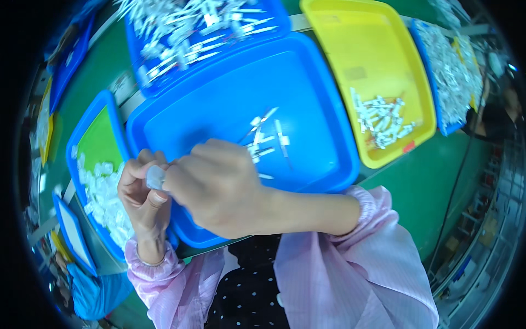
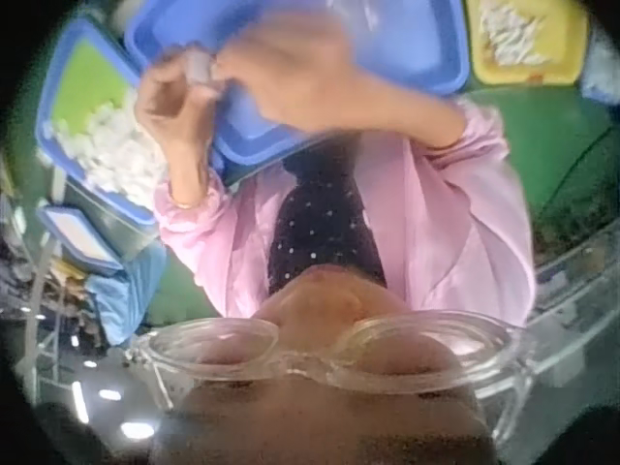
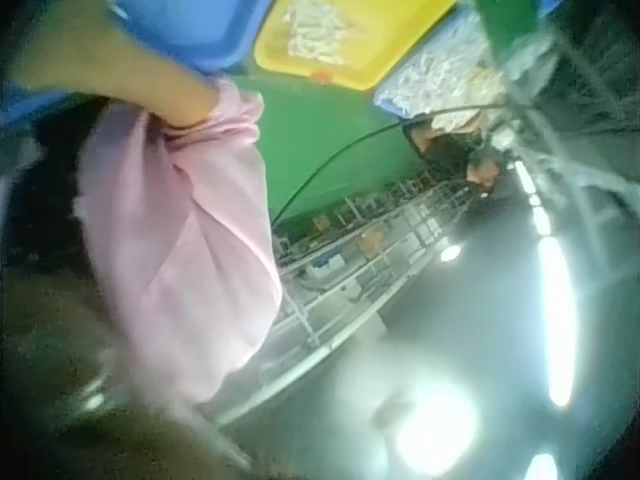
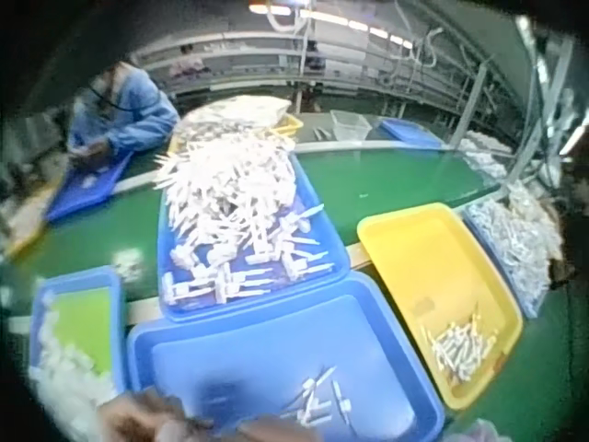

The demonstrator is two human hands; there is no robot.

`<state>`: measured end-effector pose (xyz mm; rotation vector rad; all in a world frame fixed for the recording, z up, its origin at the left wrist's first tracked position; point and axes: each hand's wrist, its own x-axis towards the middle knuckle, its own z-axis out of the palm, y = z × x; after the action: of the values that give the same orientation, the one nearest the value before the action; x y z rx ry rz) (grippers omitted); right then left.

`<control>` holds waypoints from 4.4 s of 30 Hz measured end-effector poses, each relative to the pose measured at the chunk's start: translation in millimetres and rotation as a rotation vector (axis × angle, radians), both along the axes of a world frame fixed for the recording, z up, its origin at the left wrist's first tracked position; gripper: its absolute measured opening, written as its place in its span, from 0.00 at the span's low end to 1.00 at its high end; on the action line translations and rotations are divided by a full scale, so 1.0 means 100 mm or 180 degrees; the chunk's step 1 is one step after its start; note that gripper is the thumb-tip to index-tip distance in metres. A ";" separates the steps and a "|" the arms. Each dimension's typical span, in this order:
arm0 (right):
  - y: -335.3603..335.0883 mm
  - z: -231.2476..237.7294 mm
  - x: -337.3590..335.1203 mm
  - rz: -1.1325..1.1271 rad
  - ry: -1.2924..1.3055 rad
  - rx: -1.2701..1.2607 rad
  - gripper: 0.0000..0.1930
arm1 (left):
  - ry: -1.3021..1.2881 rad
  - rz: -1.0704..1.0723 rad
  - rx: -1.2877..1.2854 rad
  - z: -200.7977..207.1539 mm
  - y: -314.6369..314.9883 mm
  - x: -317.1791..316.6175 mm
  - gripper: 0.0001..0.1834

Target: The person assembles small electronic components by inserting white cylindrical pieces into translucent plastic housings. They repeatedly pick up a housing from a green tray, insert a component from a blue tray, and place the assembled unit into a yellow tray. The process is repetitive and performed by hand without tools.

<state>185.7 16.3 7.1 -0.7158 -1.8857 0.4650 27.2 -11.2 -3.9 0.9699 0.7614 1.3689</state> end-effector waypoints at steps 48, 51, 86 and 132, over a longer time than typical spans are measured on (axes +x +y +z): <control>0.05 0.31 0.41 0.0541 0.1784 -0.2731 0.07 | -0.1237 -0.0638 -0.0476 0.06 0.10 0.05 0.26; 0.01 0.31 0.40 0.0264 0.1619 -0.2670 0.07 | -0.0982 -0.0495 -0.0556 0.09 0.09 0.08 0.27; -0.11 0.23 0.12 0.0440 0.1078 -0.2584 0.03 | -0.0464 -0.0397 0.0106 0.05 0.09 0.04 0.16; 0.36 0.11 0.50 0.0553 -0.1390 -0.2910 0.08 | -0.0715 -0.0373 -0.1064 0.10 0.21 -0.23 0.17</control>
<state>235.6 52.5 18.5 -1.3253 -2.1121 1.4226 4.0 9.6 6.2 0.5783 0.7220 1.1786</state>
